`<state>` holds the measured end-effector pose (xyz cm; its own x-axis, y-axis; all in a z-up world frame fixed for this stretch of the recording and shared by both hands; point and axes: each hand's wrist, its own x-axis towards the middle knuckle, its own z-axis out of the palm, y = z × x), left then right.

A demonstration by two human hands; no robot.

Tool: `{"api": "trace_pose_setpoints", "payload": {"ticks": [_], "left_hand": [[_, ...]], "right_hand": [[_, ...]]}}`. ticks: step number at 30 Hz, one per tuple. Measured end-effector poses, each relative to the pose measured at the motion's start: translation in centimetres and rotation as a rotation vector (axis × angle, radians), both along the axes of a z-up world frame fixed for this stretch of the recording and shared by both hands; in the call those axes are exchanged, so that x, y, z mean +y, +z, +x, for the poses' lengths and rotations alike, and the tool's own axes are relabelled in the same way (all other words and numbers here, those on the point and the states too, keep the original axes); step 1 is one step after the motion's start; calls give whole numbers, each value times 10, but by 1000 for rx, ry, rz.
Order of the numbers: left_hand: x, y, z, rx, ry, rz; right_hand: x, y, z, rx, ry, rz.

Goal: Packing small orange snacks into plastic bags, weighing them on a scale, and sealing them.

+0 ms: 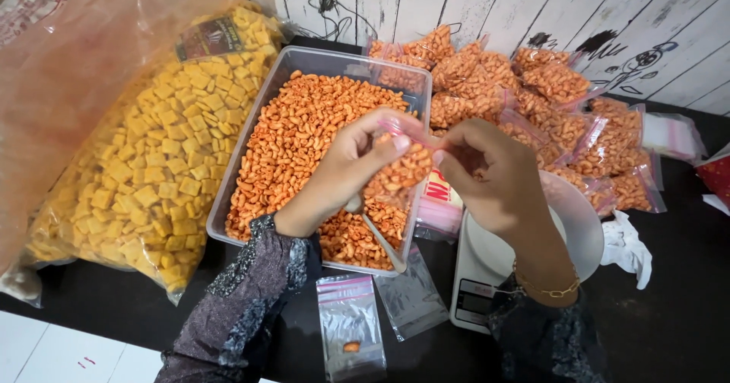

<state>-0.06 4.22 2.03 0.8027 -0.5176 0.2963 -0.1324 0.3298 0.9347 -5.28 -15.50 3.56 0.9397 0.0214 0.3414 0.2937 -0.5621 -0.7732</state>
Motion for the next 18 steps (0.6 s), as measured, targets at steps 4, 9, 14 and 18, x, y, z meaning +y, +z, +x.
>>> {"api": "trace_pose_setpoints", "payload": {"ticks": [4, 9, 14, 18], "left_hand": [[-1, -16, 5, -57, 57, -42], [-4, -30, 15, -66, 62, -49], [-2, -6, -5, -106, 111, -28], [-5, -10, 3, -166, 126, 4]], "right_hand": [[-1, 0, 0, -3, 32, 26], [-1, -2, 2, 0, 8, 25], [4, 7, -3, 16, 7, 75], [-1, -1, -1, 43, 9, 122]]}}
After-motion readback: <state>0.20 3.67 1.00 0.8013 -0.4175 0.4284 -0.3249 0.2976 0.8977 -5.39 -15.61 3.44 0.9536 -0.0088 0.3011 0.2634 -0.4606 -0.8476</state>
